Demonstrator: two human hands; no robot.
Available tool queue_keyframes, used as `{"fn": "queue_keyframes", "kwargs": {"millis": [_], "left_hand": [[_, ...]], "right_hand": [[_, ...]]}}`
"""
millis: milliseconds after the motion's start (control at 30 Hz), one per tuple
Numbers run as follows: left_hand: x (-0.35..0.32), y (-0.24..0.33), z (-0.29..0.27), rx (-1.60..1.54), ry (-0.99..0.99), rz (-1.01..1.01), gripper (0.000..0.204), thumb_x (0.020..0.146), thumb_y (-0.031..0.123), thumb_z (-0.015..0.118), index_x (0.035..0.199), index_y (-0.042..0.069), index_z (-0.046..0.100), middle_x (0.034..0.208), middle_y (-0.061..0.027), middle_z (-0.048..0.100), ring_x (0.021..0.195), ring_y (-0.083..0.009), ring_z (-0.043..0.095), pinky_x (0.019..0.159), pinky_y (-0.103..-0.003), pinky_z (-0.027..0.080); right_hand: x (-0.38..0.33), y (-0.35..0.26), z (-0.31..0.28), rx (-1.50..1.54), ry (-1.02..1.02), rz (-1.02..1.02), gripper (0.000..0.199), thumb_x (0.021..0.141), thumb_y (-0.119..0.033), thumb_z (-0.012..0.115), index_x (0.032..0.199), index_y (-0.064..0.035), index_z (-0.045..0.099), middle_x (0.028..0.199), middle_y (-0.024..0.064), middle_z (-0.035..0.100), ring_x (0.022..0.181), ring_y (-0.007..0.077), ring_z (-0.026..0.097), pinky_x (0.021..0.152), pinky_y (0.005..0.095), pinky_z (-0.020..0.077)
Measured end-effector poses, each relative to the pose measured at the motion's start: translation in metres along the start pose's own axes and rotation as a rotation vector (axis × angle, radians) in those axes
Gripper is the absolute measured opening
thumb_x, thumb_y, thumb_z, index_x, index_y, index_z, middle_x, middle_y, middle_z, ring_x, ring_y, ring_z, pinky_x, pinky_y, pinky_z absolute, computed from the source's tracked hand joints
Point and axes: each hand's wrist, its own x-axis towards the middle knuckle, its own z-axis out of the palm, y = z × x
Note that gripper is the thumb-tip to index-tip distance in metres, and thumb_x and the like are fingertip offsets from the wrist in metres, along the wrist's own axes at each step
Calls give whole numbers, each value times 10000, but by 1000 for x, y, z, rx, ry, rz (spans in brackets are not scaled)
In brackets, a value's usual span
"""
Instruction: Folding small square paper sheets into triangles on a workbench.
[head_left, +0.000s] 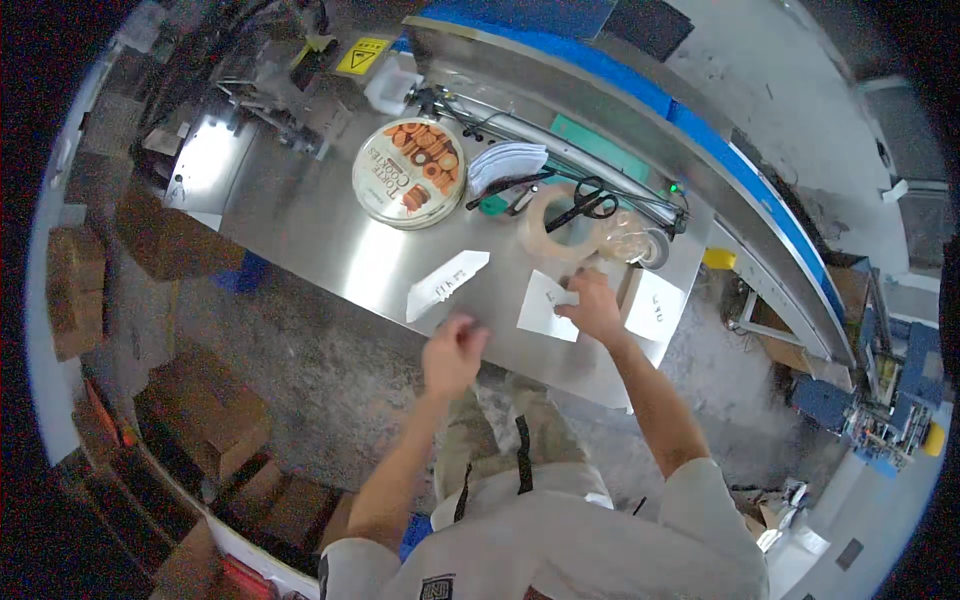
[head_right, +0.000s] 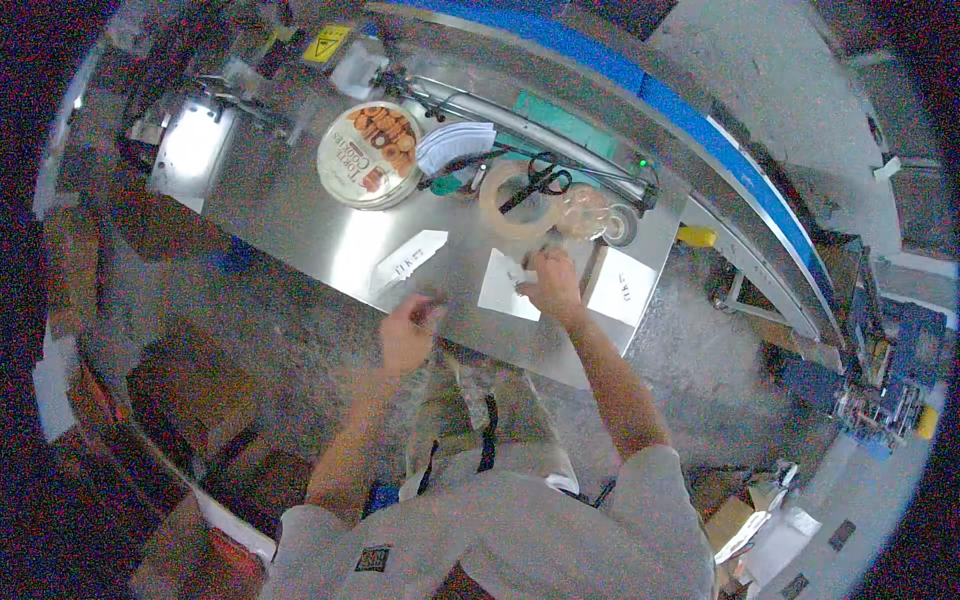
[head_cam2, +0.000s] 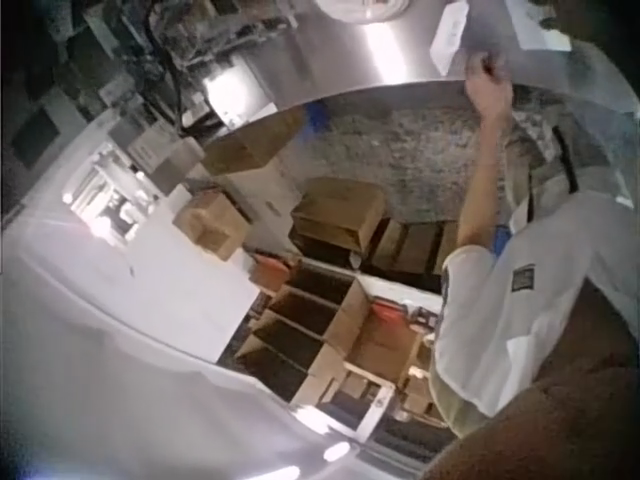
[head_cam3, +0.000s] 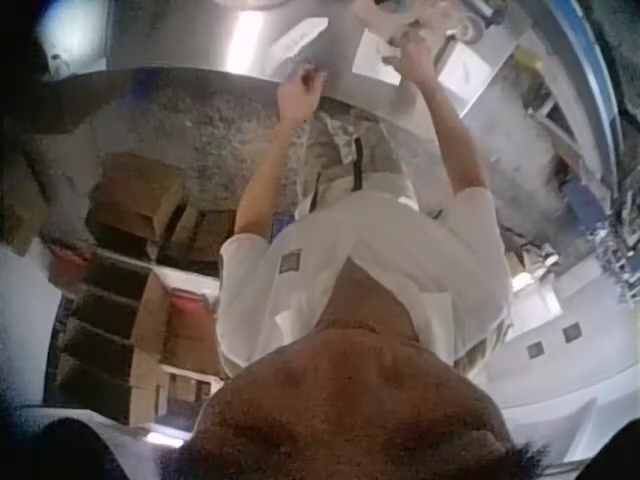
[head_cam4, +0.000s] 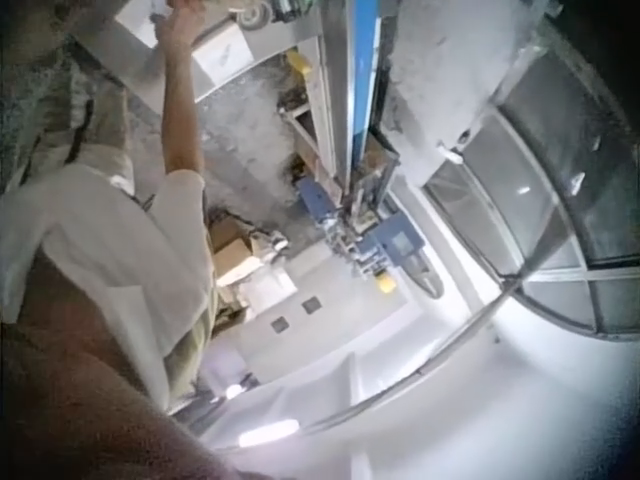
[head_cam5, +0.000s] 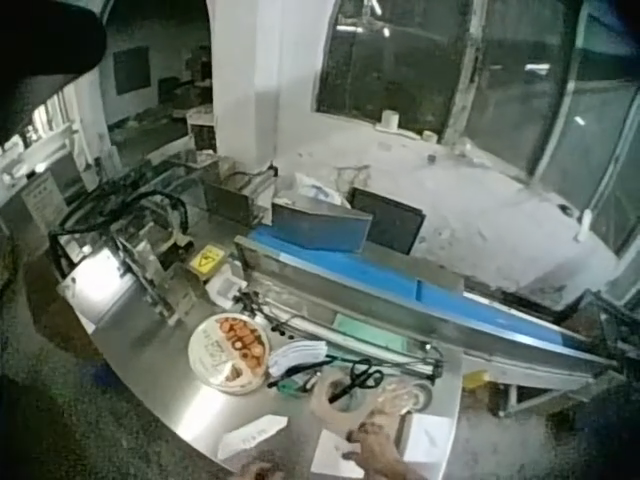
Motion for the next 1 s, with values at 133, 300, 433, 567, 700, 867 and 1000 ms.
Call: {"fn": "queue_keyframes", "kwargs": {"millis": [133,300,433,567,700,867,1000], "left_hand": [[-2,13,30,-89,113,256,453,842,246,766,1189,22,581,967,-94,681,758,-201,657,651,-319,538],[8,42,22,-1086,-386,-525,600,897,208,714,1363,-4,402,1120,-100,636,932,-142,628,794,-321,544],[2,34,19,-1228,-369,-525,509,935,163,647,1367,26,416,1149,-116,628,971,-122,624,799,-295,546],[-2,47,-21,-1474,-397,-498,397,945,122,611,1318,65,488,1073,-76,645,879,-126,651,690,-241,551],[-11,46,-33,-1217,-435,-432,333,942,155,626,1254,79,541,1028,-74,647,844,-150,659,608,-223,540],[-23,98,-56,-1140,-448,-538,415,853,138,726,1235,58,585,1062,-74,661,839,-157,665,627,-270,556],[-19,98,-73,-665,-365,-365,332,806,103,754,1120,19,687,926,-7,705,813,-82,644,652,-244,514]], "right_hand": [[-16,-25,-13,451,-116,71,349,734,-186,817,991,8,684,1002,169,692,938,227,670,844,361,509],[-41,-47,-8,905,-6,354,588,753,-386,822,1130,32,650,1052,179,703,973,238,673,852,373,515],[-62,-76,-25,1018,-119,297,450,906,-294,666,1202,36,590,1092,100,673,997,154,624,858,321,500],[-66,-67,-70,1295,-182,-244,465,971,-213,557,1376,-3,469,1420,147,470,1296,261,477,1067,421,405],[-60,-99,-105,340,238,-563,775,778,-175,798,1437,-37,415,1546,199,291,1425,351,318,1133,473,315],[-45,-107,-104,538,-287,-374,570,751,-121,827,1238,-12,553,1056,138,675,1063,287,648,932,395,507],[-54,-105,-85,930,-309,-19,504,767,-107,818,1200,0,583,1055,110,667,1082,220,622,931,364,498]]}}
